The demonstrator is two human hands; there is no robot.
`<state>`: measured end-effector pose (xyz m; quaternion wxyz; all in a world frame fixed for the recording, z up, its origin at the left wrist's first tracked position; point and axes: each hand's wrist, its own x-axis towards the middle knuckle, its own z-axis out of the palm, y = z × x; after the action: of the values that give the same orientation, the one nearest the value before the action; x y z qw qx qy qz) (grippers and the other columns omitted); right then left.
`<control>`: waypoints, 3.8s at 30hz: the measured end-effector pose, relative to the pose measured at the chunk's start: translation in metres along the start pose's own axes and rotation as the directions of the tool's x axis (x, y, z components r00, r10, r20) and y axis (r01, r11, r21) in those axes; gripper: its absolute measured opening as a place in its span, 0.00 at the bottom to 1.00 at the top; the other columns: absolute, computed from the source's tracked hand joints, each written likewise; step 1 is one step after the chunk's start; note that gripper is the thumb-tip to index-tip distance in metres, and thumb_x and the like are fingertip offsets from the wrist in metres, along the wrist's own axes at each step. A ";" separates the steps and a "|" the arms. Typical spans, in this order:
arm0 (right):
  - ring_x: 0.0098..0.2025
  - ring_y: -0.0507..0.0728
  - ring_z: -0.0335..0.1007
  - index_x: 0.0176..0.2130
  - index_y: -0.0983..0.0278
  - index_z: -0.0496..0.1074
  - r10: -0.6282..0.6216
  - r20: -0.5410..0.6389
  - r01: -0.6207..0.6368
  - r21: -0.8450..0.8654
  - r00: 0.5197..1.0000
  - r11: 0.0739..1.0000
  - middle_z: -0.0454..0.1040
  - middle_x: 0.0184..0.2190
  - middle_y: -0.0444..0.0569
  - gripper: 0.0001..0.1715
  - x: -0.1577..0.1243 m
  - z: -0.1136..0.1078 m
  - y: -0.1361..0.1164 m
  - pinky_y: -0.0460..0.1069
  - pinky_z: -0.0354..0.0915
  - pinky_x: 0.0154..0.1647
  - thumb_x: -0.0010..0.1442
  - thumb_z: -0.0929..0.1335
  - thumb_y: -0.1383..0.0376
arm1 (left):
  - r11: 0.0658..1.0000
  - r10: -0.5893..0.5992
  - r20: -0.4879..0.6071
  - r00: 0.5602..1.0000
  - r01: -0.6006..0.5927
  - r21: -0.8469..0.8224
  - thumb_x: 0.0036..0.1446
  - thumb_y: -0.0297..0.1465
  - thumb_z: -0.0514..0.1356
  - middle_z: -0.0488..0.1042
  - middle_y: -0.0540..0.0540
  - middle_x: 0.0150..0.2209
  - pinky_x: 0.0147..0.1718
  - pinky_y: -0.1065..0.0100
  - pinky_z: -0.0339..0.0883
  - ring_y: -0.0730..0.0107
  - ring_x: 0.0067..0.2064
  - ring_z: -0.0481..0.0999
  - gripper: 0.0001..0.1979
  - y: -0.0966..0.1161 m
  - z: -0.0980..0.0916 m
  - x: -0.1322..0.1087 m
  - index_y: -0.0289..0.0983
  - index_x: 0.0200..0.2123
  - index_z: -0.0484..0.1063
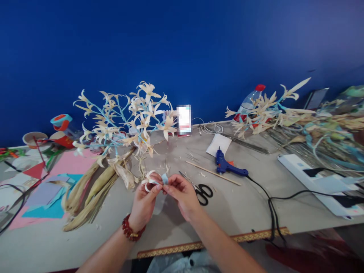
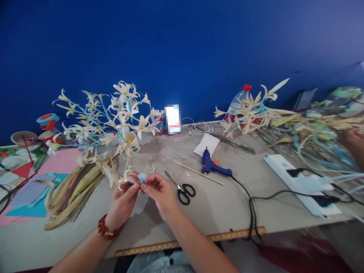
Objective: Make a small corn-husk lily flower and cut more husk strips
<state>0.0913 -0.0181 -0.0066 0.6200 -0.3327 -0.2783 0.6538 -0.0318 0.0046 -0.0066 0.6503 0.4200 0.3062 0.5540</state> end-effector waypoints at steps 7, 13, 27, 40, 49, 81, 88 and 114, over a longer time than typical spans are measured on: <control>0.27 0.51 0.67 0.25 0.63 0.68 0.014 -0.020 -0.014 0.042 1.000 0.999 0.72 0.23 0.40 0.14 0.001 -0.001 0.002 0.46 0.61 0.32 0.47 0.76 0.63 | 0.999 0.001 0.031 1.000 0.000 -0.036 0.52 0.27 0.64 0.66 0.49 0.34 0.30 0.70 0.65 0.72 0.33 0.67 0.01 0.001 0.003 -0.001 0.37 0.30 0.75; 0.24 0.50 0.66 0.24 0.64 0.67 0.122 -0.011 -0.119 0.146 0.992 0.982 0.71 0.20 0.41 0.15 0.002 0.002 0.001 0.45 0.59 0.27 0.45 0.77 0.64 | 0.998 -0.042 -0.009 0.999 0.041 -0.057 0.49 0.28 0.67 0.68 0.49 0.34 0.30 0.69 0.66 0.72 0.32 0.68 0.03 -0.002 0.000 -0.001 0.36 0.30 0.75; 0.21 0.48 0.63 0.24 0.64 0.69 0.263 0.099 -0.281 0.283 0.960 0.917 0.72 0.19 0.42 0.14 0.003 -0.001 0.001 0.44 0.60 0.26 0.44 0.77 0.66 | 0.989 -0.098 0.028 0.995 0.100 -0.105 0.52 0.28 0.65 0.74 0.50 0.27 0.25 0.70 0.67 0.74 0.26 0.71 0.03 -0.004 0.000 -0.003 0.37 0.32 0.75; 0.20 0.48 0.63 0.24 0.65 0.69 0.281 0.195 -0.324 0.251 0.940 0.912 0.72 0.19 0.42 0.13 0.003 -0.002 0.000 0.44 0.61 0.26 0.45 0.77 0.66 | 0.983 -0.146 0.070 0.987 0.153 -0.103 0.52 0.31 0.65 0.73 0.49 0.28 0.22 0.71 0.67 0.75 0.24 0.70 0.07 0.001 0.002 -0.004 0.37 0.36 0.74; 0.23 0.46 0.64 0.26 0.66 0.70 0.164 0.088 -0.181 0.247 0.983 0.952 0.72 0.22 0.41 0.15 0.002 0.001 0.004 0.42 0.60 0.28 0.45 0.78 0.65 | 0.995 -0.075 -0.033 0.997 0.072 -0.074 0.49 0.29 0.67 0.72 0.49 0.34 0.26 0.72 0.68 0.74 0.29 0.70 0.07 -0.004 0.000 -0.002 0.38 0.34 0.75; 0.29 0.49 0.62 0.26 0.63 0.71 -0.038 0.028 0.039 -0.064 0.999 0.997 0.71 0.26 0.40 0.13 0.002 -0.008 -0.008 0.44 0.58 0.32 0.44 0.77 0.66 | 0.996 -0.053 0.087 0.995 0.047 0.077 0.55 0.28 0.63 0.67 0.49 0.34 0.42 0.69 0.60 0.69 0.39 0.66 0.01 -0.002 -0.003 0.000 0.38 0.32 0.73; 0.27 0.49 0.63 0.25 0.63 0.67 -0.057 -0.001 0.057 -0.070 0.998 0.996 0.69 0.24 0.39 0.16 0.002 -0.005 -0.004 0.45 0.60 0.32 0.46 0.77 0.63 | 0.999 -0.019 0.095 0.995 0.015 0.046 0.55 0.29 0.62 0.66 0.48 0.34 0.40 0.69 0.61 0.69 0.39 0.66 0.02 0.001 -0.002 0.000 0.37 0.30 0.73; 0.24 0.49 0.67 0.24 0.63 0.63 0.119 0.046 -0.125 0.156 0.992 0.980 0.72 0.23 0.39 0.21 -0.002 0.002 -0.003 0.46 0.64 0.29 0.44 0.78 0.63 | 0.980 -0.142 0.080 0.987 0.151 -0.131 0.50 0.30 0.66 0.66 0.47 0.38 0.27 0.70 0.64 0.71 0.33 0.66 0.04 0.003 0.004 -0.001 0.36 0.29 0.75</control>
<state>0.0920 -0.0197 -0.0025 0.5980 -0.2868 -0.2156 0.7166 -0.0304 0.0029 -0.0021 0.7269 0.3702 0.2746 0.5090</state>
